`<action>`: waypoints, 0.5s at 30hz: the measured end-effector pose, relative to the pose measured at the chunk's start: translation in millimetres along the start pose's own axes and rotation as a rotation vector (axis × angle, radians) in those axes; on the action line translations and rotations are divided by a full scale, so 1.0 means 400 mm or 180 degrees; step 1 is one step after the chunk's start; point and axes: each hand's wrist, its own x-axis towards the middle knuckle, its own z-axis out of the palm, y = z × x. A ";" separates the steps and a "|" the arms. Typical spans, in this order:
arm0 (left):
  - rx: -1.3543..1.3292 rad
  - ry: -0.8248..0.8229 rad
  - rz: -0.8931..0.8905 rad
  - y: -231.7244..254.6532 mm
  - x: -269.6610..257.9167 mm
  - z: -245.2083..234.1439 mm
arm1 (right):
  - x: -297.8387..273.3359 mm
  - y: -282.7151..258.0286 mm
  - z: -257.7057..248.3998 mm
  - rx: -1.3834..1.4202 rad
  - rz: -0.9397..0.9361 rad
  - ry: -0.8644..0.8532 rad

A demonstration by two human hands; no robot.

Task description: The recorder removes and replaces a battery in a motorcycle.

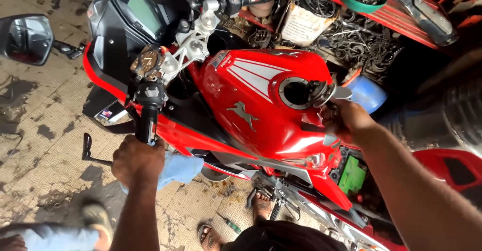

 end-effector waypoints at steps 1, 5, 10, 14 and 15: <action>0.0012 0.0008 -0.0006 -0.002 0.000 0.000 | -0.007 0.007 0.010 0.0009 0.0006 -0.0011; 0.0086 -0.0067 -0.0103 0.011 0.005 -0.006 | -0.030 0.018 0.031 -0.0135 -0.0357 0.0141; 0.0241 -0.0209 -0.0355 0.016 0.026 0.030 | -0.029 0.025 0.004 -0.0305 -0.0649 0.0008; 0.0360 -0.0111 -0.0459 0.000 0.049 0.086 | -0.014 0.015 -0.024 -0.0235 -0.0697 -0.0399; 0.0393 -0.0075 -0.0492 -0.004 0.054 0.094 | -0.009 0.017 -0.035 -0.0245 -0.0669 -0.0488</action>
